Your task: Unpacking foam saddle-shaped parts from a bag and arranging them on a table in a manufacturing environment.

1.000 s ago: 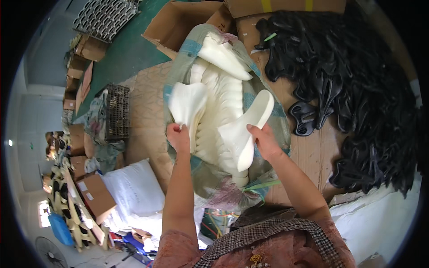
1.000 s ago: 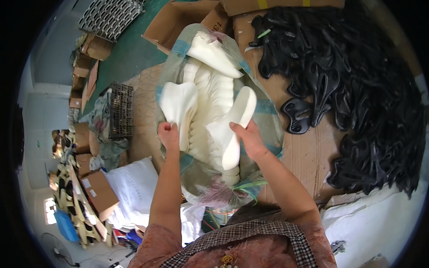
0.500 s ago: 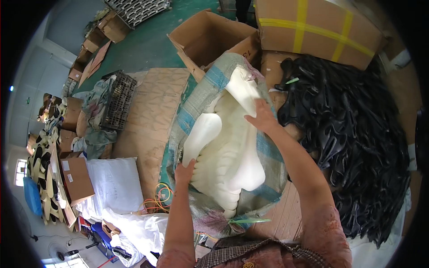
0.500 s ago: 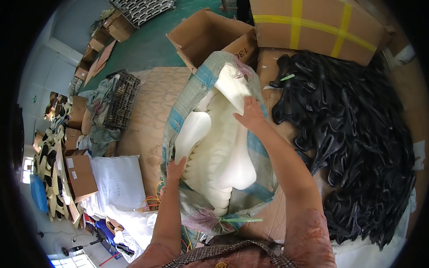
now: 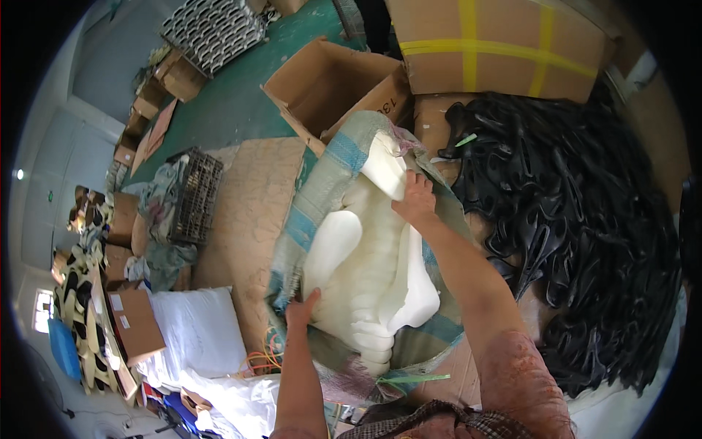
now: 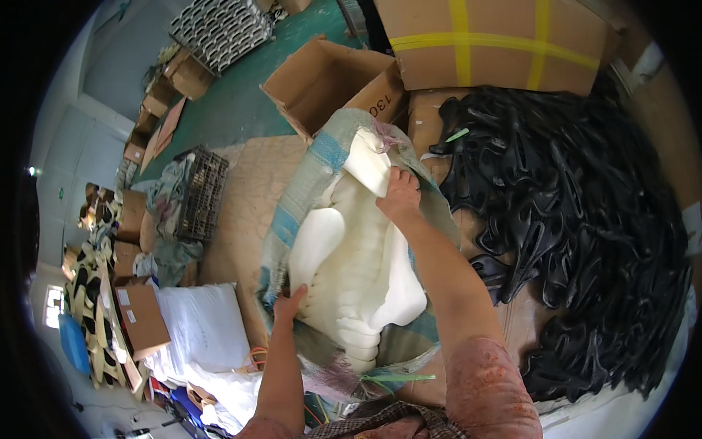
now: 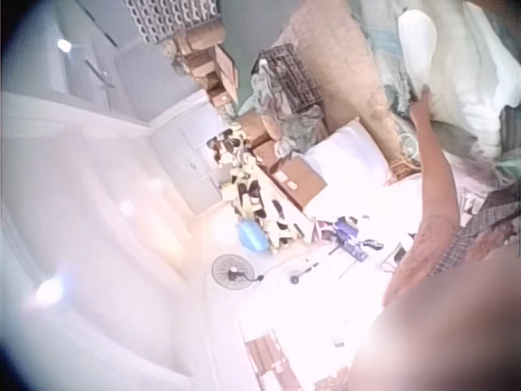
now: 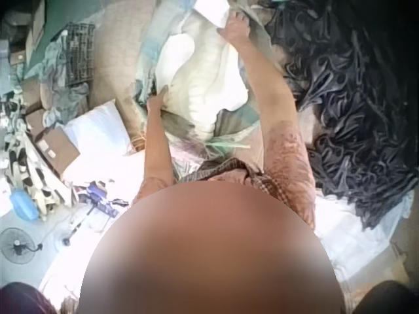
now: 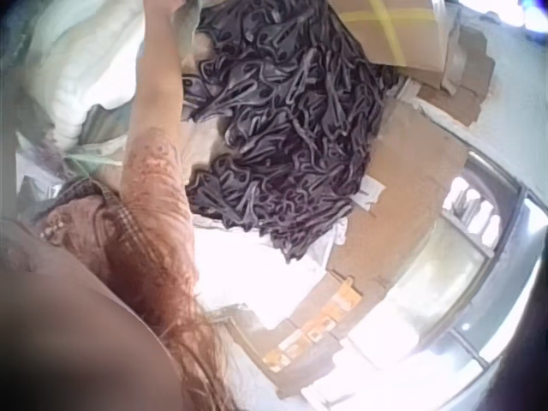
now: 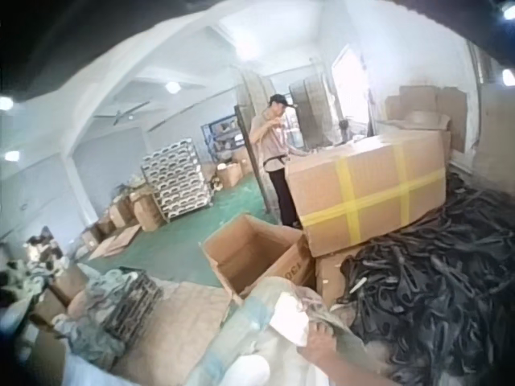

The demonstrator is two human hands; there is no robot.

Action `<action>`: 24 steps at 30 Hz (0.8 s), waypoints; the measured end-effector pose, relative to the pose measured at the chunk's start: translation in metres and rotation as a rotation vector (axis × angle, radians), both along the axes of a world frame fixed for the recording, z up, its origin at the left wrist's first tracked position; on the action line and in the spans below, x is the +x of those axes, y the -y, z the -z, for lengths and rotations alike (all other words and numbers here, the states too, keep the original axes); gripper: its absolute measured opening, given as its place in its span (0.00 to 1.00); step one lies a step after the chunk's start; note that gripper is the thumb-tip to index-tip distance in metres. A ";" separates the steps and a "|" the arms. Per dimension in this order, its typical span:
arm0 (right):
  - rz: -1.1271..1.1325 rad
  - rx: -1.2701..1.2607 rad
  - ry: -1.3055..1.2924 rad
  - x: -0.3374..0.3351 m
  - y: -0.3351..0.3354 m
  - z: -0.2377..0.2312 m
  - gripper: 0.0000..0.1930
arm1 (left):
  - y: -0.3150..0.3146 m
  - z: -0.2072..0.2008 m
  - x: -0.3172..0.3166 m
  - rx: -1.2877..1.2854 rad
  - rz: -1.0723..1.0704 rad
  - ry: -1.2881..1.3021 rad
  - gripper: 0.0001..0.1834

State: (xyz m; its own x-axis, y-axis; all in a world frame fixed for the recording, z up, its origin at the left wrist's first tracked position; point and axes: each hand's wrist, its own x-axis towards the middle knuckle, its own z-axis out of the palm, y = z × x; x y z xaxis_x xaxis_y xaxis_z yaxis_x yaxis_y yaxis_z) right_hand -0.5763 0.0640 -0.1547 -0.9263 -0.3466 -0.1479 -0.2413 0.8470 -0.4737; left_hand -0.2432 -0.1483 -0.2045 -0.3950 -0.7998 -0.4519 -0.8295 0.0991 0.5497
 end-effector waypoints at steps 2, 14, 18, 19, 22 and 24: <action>0.000 -0.031 -0.063 0.006 -0.008 -0.013 0.36 | -0.007 0.019 0.011 0.018 0.020 -0.310 0.52; 0.673 -1.137 0.363 0.253 -0.335 -0.161 0.21 | -0.049 -0.019 0.012 -0.362 0.515 -0.431 0.09; 1.034 -1.657 0.079 0.372 -0.447 -0.193 0.25 | -0.019 0.027 0.000 -0.516 0.344 -0.146 0.45; 1.081 -1.731 0.011 0.389 -0.470 -0.195 0.26 | 0.017 0.024 -0.006 -0.490 0.220 -0.136 0.47; 1.353 -1.749 -0.284 0.470 -0.566 -0.186 0.27 | -0.032 0.024 -0.037 0.029 0.302 -0.057 0.42; 1.500 -1.704 -0.367 0.494 -0.604 -0.192 0.29 | -0.062 0.027 -0.037 0.179 0.271 -0.136 0.41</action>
State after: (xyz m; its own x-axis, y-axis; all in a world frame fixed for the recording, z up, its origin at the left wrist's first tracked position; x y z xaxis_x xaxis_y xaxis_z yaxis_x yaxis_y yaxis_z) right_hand -0.0822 0.6676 0.0375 -0.4676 0.7931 -0.3904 -0.2526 -0.5431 -0.8008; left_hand -0.2797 -0.0868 -0.2314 -0.6485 -0.5702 -0.5042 -0.7040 0.1975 0.6822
